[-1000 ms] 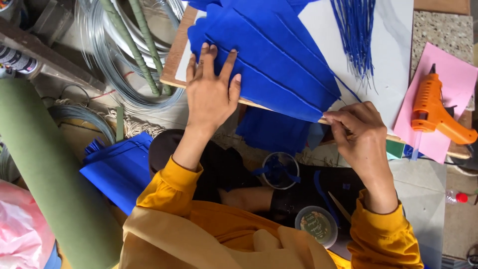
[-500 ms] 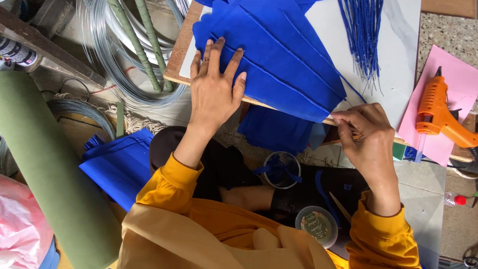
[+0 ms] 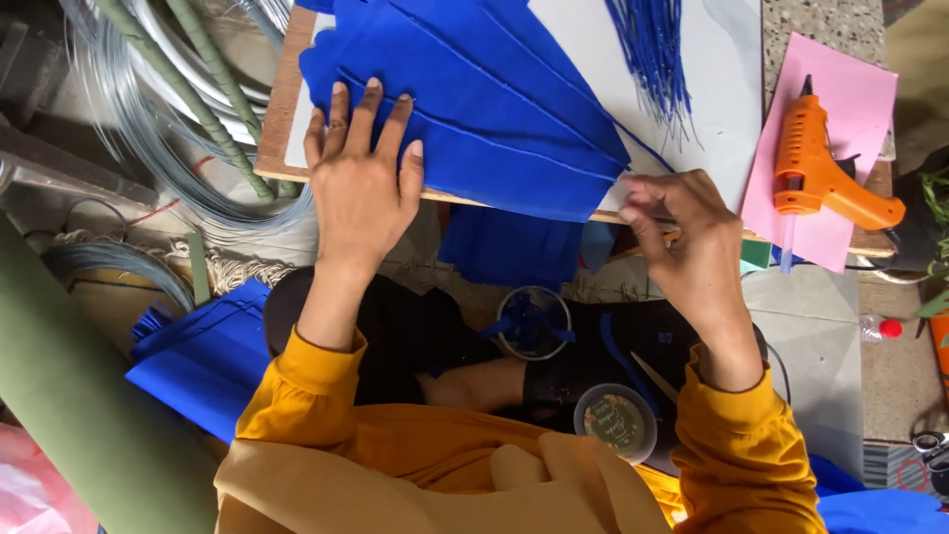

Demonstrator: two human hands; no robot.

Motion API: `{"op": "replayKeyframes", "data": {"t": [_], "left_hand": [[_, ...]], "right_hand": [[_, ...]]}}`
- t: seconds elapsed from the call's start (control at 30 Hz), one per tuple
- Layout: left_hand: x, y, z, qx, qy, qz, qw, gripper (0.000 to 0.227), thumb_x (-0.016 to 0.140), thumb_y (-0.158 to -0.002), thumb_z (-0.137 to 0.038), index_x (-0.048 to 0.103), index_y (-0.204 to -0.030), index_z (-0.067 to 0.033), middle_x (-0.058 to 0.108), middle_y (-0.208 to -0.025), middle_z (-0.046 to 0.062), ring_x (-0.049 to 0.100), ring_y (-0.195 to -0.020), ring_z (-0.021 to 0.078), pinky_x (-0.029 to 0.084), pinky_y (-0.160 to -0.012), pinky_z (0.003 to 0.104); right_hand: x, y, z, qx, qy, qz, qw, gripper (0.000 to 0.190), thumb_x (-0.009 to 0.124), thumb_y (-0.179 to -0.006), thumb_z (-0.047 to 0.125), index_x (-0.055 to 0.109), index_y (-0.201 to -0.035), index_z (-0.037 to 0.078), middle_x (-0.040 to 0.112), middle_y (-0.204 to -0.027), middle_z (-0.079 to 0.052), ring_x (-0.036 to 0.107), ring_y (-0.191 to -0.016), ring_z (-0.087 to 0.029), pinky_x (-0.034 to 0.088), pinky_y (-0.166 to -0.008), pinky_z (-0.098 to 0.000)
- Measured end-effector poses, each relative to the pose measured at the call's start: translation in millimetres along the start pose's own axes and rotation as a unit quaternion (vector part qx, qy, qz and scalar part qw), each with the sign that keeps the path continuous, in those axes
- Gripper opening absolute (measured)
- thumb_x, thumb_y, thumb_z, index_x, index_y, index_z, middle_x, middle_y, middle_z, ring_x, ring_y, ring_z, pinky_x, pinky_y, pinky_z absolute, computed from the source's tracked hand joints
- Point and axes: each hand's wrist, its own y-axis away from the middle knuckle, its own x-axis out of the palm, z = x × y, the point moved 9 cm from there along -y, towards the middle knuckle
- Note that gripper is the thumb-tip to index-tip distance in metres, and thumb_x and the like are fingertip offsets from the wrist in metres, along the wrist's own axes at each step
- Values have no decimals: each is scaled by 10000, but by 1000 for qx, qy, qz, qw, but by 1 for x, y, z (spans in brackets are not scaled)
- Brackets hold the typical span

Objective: Using a hot glue gun to attach thin blue sticks to blue fabric cutouts to create structured fabric pieces.

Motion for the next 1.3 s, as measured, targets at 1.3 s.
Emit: {"op": "replayKeyframes", "data": {"t": [1.3], "left_hand": [[13, -6, 10, -115, 14, -50, 992, 338, 574, -886, -376, 671, -988, -68, 594, -1072, 211, 462, -1109, 426, 278, -919, 539]], "right_hand": [[-105, 40, -47, 29, 326, -81, 941, 322, 569, -827, -49, 541, -1147, -70, 461, -961, -201, 416, -867, -335, 388, -748, -425]]}}
